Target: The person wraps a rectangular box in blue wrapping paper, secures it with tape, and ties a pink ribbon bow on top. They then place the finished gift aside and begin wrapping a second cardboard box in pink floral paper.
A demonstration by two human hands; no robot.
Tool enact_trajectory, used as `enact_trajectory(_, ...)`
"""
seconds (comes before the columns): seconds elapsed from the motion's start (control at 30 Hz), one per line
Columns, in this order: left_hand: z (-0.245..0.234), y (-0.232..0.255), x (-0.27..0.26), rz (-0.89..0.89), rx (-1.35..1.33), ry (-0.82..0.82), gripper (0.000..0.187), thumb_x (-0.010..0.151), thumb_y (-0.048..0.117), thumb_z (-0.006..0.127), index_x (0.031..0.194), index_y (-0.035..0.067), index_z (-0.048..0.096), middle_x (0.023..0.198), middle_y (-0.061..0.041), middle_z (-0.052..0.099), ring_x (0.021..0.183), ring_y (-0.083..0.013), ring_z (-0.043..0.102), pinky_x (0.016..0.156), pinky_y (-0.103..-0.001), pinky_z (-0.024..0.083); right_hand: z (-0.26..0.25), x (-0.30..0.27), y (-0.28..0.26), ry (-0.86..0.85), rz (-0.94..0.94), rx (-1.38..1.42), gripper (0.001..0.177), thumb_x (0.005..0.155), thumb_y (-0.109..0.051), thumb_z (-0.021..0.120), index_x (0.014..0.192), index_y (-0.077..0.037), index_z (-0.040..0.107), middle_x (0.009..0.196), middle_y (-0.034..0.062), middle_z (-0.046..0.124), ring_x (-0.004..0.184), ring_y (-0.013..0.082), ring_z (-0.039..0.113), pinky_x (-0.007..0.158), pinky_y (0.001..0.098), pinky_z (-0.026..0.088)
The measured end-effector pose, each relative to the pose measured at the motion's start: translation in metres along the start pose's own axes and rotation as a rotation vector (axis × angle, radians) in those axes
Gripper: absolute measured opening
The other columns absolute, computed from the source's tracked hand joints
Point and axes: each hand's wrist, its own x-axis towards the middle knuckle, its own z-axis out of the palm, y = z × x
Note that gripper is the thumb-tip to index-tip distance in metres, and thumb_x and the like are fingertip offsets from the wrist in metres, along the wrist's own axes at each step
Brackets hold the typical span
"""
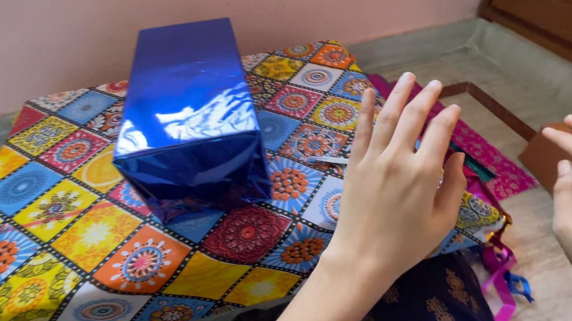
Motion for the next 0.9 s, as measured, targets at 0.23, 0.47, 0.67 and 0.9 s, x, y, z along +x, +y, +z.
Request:
enact_trajectory(0.23, 0.08, 0.032, -0.013, -0.14, -0.363, -0.081, 0.03, 0.097, 0.012, 0.06, 0.124, -0.001, 0.063, 0.135, -0.02, 0.063, 0.129, -0.0369, 0.058, 0.117, -0.045, 0.046, 0.013, -0.068, 0.06, -0.136, 0.158, -0.04, 0.018, 0.101, -0.005, 0.062, 0.115, -0.007, 0.074, 0.117, 0.0104, 0.073, 0.113, 0.0287, 0.066, 0.102, 0.0416, 0.05)
enact_trajectory(0.47, 0.162, 0.05, -0.049, -0.403, -0.549, -0.669, 0.025, 0.098, 0.013, 0.054, 0.113, 0.001, 0.069, 0.112, -0.026, 0.072, 0.108, -0.0391, 0.069, 0.098, -0.045, 0.054, 0.077, -0.157, 0.12, -0.378, 0.624, 0.205, 0.024, 0.096, -0.012, 0.065, 0.117, -0.005, 0.075, 0.11, 0.0144, 0.076, 0.106, 0.0303, 0.072, 0.095, 0.0416, 0.054)
enact_trajectory(0.67, 0.234, 0.057, -0.106, -0.403, -0.531, -0.802, 0.039, 0.088, 0.01, 0.057, 0.118, -0.013, 0.059, 0.12, -0.035, 0.063, 0.112, -0.0477, 0.062, 0.098, -0.051, 0.049, 0.174, -0.243, 0.154, -0.367, 0.835, 0.512, 0.035, 0.089, -0.01, 0.069, 0.122, 0.003, 0.069, 0.115, 0.0188, 0.075, 0.106, 0.0262, 0.072, 0.093, 0.0364, 0.055)
enact_trajectory(0.9, 0.319, 0.031, -0.166, -0.718, -0.626, -0.816, 0.037, 0.089, 0.008, 0.049, 0.115, -0.015, 0.062, 0.118, -0.038, 0.066, 0.12, -0.0469, 0.064, 0.104, -0.049, 0.052, 0.22, -0.256, 0.144, -0.34, 0.917, 0.367, 0.034, 0.087, -0.011, 0.073, 0.118, 0.002, 0.071, 0.103, 0.0189, 0.075, 0.092, 0.0244, 0.072, 0.085, 0.035, 0.056)
